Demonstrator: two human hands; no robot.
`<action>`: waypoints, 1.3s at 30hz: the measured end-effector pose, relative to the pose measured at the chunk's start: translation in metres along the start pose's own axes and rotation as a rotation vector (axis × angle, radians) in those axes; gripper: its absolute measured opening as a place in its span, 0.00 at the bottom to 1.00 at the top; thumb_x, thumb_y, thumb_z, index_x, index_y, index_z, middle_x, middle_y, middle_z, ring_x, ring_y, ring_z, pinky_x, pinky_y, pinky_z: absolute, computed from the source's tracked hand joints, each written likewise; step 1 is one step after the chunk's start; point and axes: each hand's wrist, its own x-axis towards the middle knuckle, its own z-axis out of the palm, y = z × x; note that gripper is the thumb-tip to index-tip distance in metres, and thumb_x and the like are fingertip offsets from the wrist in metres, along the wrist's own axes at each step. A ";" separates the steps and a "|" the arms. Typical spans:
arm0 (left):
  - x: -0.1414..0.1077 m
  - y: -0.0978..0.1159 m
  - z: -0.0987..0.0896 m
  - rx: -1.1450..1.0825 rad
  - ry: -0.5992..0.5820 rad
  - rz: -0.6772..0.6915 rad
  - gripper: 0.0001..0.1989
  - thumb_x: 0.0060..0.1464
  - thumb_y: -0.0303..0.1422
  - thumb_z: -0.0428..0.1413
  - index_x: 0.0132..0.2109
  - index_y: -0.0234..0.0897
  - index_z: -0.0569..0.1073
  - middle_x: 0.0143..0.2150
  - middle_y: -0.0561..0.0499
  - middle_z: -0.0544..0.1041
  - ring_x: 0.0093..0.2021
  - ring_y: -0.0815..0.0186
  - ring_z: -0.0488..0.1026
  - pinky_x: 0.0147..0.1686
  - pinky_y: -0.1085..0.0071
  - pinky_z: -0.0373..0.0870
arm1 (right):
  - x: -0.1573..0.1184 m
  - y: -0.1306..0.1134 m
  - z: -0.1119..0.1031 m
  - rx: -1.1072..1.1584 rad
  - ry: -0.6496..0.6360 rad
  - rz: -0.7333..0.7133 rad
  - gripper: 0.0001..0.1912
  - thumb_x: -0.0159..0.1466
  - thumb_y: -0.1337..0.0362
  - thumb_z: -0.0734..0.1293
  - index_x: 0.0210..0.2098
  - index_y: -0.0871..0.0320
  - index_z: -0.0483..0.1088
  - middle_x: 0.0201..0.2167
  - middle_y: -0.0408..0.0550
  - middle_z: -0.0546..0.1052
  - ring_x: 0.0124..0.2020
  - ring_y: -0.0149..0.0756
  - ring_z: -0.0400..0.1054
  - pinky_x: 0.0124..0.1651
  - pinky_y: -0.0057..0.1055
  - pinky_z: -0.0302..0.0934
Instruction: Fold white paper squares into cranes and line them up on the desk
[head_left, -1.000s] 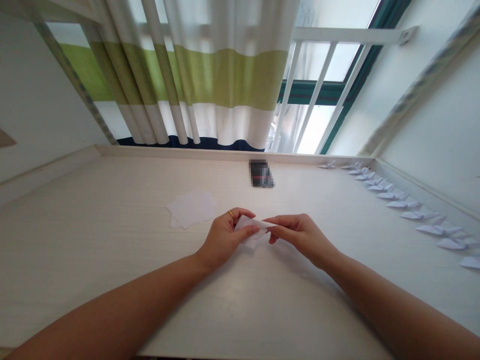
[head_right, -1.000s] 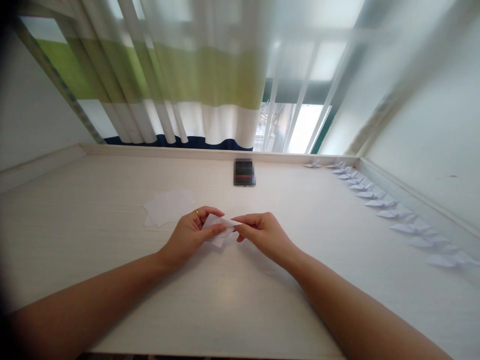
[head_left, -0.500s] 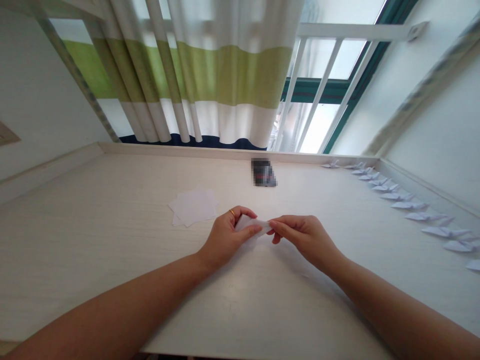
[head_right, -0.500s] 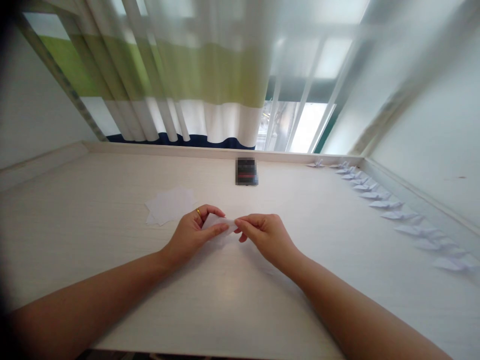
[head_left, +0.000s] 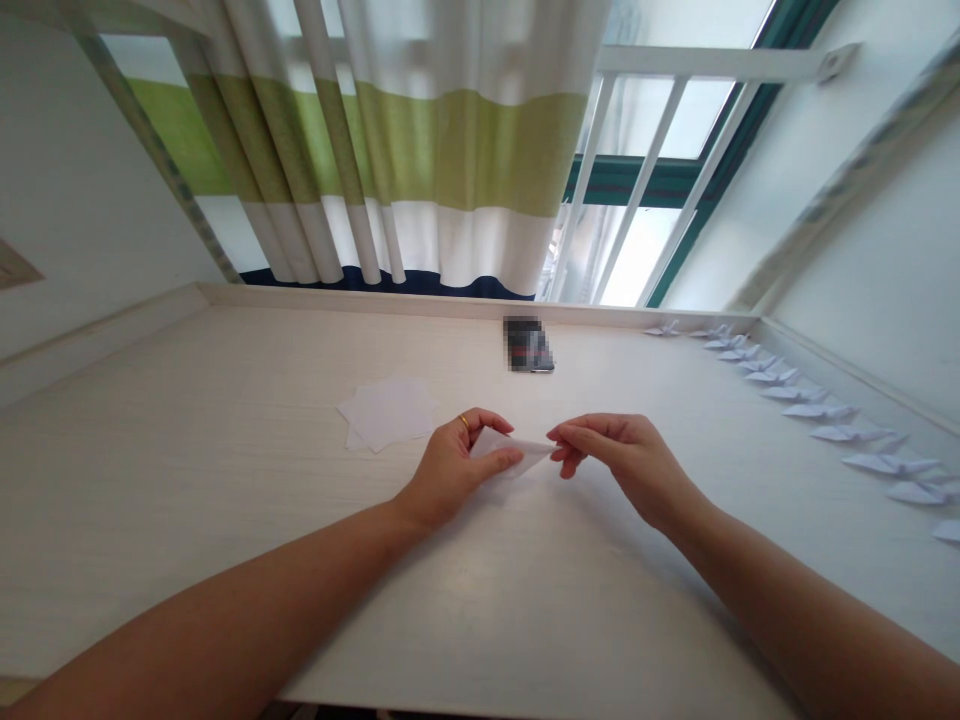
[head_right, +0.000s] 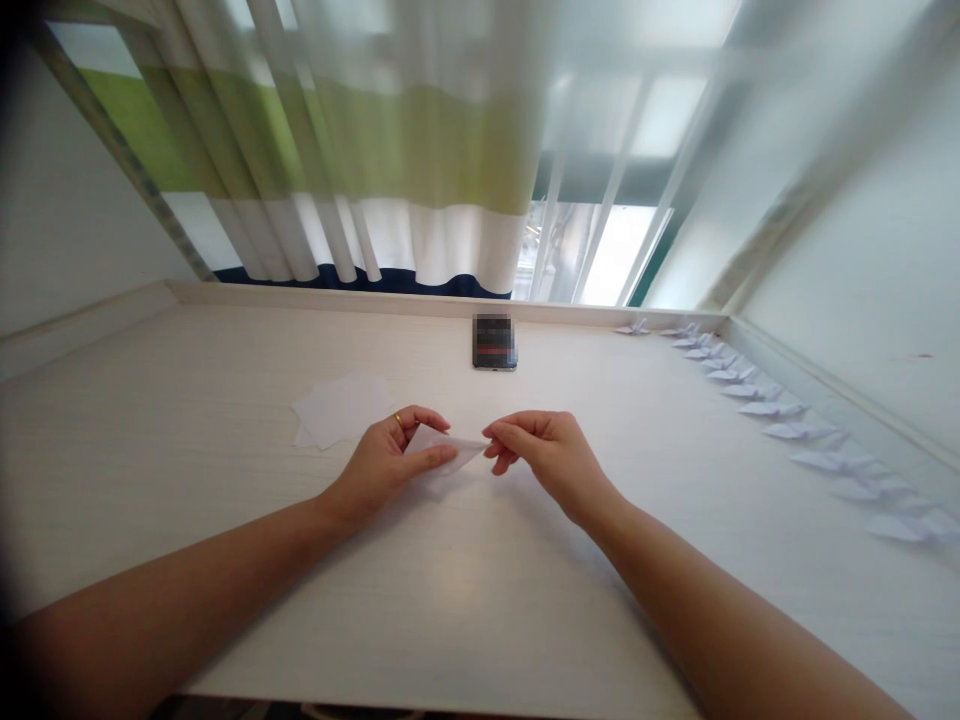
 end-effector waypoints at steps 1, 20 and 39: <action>0.000 0.000 0.000 -0.011 -0.007 -0.008 0.16 0.38 0.33 0.60 0.36 0.35 0.67 0.28 0.55 0.71 0.26 0.73 0.66 0.26 0.76 0.61 | 0.000 0.000 0.001 -0.025 0.019 -0.027 0.12 0.52 0.58 0.65 0.26 0.62 0.73 0.20 0.44 0.74 0.22 0.30 0.67 0.34 0.30 0.60; 0.000 -0.002 0.001 -0.125 -0.170 -0.081 0.16 0.44 0.34 0.57 0.41 0.35 0.63 0.18 0.59 0.68 0.17 0.76 0.62 0.19 0.79 0.56 | -0.002 0.009 0.014 -0.152 -0.108 0.017 0.08 0.52 0.63 0.65 0.22 0.63 0.69 0.16 0.41 0.69 0.19 0.25 0.63 0.26 0.24 0.58; 0.009 -0.009 -0.004 0.140 -0.210 -0.012 0.15 0.46 0.31 0.54 0.42 0.37 0.60 0.23 0.59 0.63 0.23 0.74 0.64 0.23 0.77 0.59 | 0.004 0.017 0.012 -0.228 -0.087 0.054 0.06 0.54 0.65 0.62 0.26 0.62 0.67 0.15 0.39 0.67 0.15 0.25 0.59 0.22 0.23 0.54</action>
